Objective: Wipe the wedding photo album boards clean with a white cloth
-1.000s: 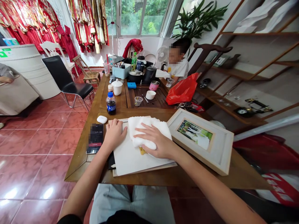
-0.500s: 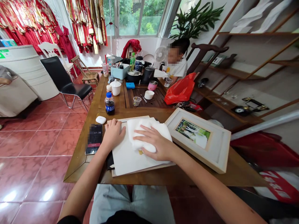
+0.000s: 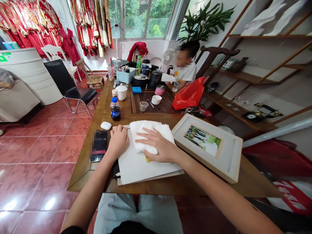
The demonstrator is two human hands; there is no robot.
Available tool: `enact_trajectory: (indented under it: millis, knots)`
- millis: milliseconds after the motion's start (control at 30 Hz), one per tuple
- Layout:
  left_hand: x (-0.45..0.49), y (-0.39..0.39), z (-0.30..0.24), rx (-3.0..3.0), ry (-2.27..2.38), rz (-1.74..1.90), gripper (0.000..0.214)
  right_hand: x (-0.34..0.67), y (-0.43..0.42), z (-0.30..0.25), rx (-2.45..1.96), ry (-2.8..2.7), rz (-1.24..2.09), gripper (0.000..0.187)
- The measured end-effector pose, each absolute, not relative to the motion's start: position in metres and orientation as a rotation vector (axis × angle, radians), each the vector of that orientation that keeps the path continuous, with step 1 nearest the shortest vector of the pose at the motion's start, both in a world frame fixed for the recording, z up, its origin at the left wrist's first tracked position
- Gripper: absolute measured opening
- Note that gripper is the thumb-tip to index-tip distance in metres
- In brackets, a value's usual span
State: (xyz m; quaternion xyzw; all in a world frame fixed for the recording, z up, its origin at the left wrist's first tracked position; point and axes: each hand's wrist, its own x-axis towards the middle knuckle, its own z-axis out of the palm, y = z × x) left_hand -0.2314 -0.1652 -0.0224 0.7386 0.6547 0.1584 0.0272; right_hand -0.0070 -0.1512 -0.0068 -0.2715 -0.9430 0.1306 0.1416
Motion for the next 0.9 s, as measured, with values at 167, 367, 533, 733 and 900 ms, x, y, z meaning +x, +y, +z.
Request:
enact_trajectory:
  millis: [167, 367, 533, 733, 900]
  knots:
    - [-0.231, -0.165, -0.023, 2.266, 2.029, 0.504, 0.035, 0.007, -0.191, -0.003, -0.731, -2.797, 0.375, 0.055]
    - [-0.231, -0.165, -0.024, 2.272, 2.027, 0.531, 0.035, 0.019, -0.217, -0.002, -0.708, -2.827, 0.348, 0.062]
    - [-0.229, -0.167, -0.023, 2.223, 2.073, 0.523, 0.035, 0.018, -0.207, -0.005, -0.767, -2.773, 0.304, 0.062]
    - [-0.224, -0.178, -0.017, 2.163, 2.185, 0.481, 0.035, 0.020, -0.198, -0.005, -0.763, -2.766, 0.256, 0.056]
    - [-0.223, -0.204, -0.014, 2.105, 2.244, 0.437, 0.050, 0.024, -0.185, -0.003, -0.829, -2.729, 0.282, 0.056]
